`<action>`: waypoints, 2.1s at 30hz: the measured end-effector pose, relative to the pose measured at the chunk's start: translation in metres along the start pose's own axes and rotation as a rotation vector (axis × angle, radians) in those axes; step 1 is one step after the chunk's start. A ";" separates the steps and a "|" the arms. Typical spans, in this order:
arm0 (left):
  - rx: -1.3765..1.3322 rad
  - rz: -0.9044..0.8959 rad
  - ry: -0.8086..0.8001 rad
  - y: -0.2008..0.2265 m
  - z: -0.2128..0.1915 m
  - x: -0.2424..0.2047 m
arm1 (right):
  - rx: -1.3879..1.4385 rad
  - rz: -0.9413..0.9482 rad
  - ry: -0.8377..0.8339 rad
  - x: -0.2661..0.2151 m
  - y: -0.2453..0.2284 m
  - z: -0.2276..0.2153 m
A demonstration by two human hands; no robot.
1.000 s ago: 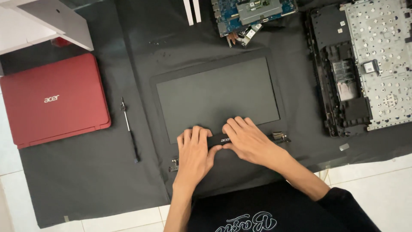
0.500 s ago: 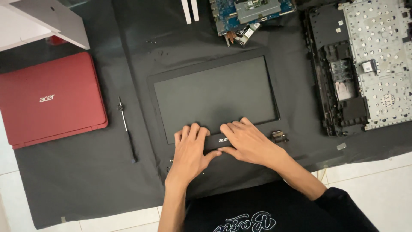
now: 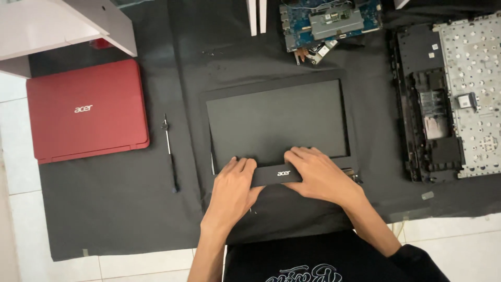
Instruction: The person disassembles a laptop by using a screwdriver to remove screws from the bottom casing and the screen bezel. They remove the bottom cover, disconnect internal components, and separate the screen frame from the display panel, placing the parts on a black mat.
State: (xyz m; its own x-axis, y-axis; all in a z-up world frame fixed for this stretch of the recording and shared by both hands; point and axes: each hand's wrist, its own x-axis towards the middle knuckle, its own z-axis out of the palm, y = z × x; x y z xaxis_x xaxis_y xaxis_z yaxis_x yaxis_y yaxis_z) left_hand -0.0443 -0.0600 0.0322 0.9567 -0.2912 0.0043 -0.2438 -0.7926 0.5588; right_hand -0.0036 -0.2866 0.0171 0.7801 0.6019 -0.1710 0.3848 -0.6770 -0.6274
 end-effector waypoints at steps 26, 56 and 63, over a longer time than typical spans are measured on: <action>0.239 0.173 -0.073 0.045 -0.088 0.041 | -0.175 -0.135 0.003 -0.020 -0.003 0.072; 0.572 0.095 -0.490 0.120 -0.133 0.124 | -0.312 -0.270 0.208 -0.017 0.000 0.077; 1.013 0.199 -0.397 0.137 -0.055 0.094 | 0.502 -0.008 0.121 -0.016 0.001 0.075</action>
State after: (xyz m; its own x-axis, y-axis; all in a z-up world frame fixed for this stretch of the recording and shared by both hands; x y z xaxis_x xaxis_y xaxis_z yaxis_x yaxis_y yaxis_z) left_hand 0.0208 -0.1666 0.1554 0.8110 -0.4697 -0.3489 -0.5787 -0.7316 -0.3603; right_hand -0.0525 -0.2657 -0.0377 0.8407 0.5332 -0.0943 0.1298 -0.3675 -0.9209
